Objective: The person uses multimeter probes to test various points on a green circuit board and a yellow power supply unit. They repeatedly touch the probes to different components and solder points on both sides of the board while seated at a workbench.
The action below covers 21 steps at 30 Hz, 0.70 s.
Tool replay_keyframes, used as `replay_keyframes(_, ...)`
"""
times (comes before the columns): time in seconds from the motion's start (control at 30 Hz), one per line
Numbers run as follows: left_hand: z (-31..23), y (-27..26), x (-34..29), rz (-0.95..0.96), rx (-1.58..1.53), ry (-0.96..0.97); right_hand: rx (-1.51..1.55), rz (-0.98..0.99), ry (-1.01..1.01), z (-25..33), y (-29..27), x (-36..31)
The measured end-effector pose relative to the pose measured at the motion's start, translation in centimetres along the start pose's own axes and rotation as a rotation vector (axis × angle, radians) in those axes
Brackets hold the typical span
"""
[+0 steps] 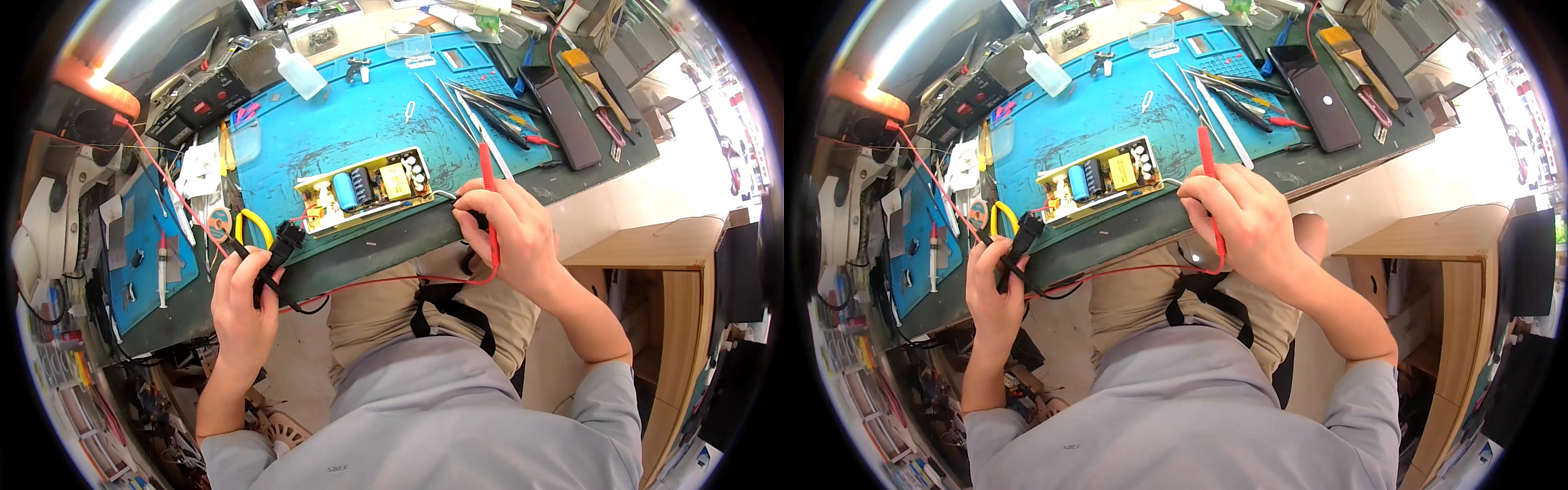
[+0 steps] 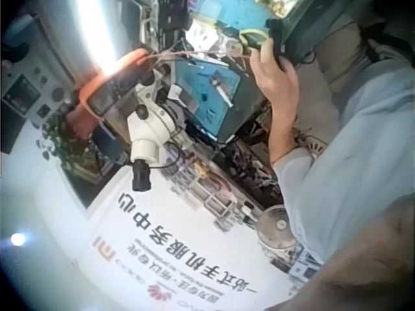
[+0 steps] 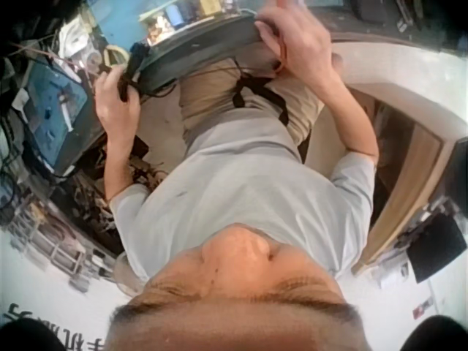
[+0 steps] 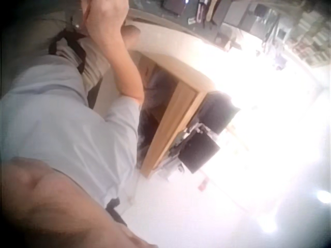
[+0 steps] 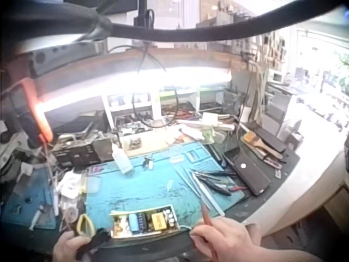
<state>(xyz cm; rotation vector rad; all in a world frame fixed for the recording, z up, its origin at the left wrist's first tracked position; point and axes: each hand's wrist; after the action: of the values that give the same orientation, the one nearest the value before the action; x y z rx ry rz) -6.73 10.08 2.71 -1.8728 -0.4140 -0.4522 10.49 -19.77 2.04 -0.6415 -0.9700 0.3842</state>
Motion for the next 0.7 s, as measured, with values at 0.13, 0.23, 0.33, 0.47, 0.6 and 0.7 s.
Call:
replay_keyframes(0.13,0.4,-0.4,0.1,-0.023,0.048,0.061,0.008,-0.035,-0.026,0.2,0.0,-0.2)
replay_keyframes(0.23,0.6,-0.8,0.4,-0.013,0.092,0.052,0.03,-0.041,0.013,0.5,-0.1,-0.3)
replay_keyframes(0.33,0.5,-1.1,1.2,-0.076,0.05,0.055,0.046,-0.095,0.01,0.5,0.1,-0.2)
replay_keyframes(0.47,0.6,-2.3,2.3,-0.121,0.079,0.088,0.03,-0.149,-0.005,0.4,-0.4,0.4)
replay_keyframes(0.6,0.4,-3.9,3.4,-0.044,-0.071,-0.029,-0.028,-0.128,-0.128,0.2,-1.8,2.0)
replay_keyframes(0.7,1.5,-3.9,3.9,0.023,-0.162,-0.144,0.005,-0.117,-0.099,-0.5,-1.8,2.7)
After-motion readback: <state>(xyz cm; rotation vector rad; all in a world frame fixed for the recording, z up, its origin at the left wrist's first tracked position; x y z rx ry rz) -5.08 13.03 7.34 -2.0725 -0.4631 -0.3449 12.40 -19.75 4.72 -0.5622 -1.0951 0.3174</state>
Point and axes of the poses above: each hand's wrist, its own x-axis towards the middle knuckle, its own y-axis out of the palm, z = x × y, and after that the axes turned 4 degrees about x, right-handed
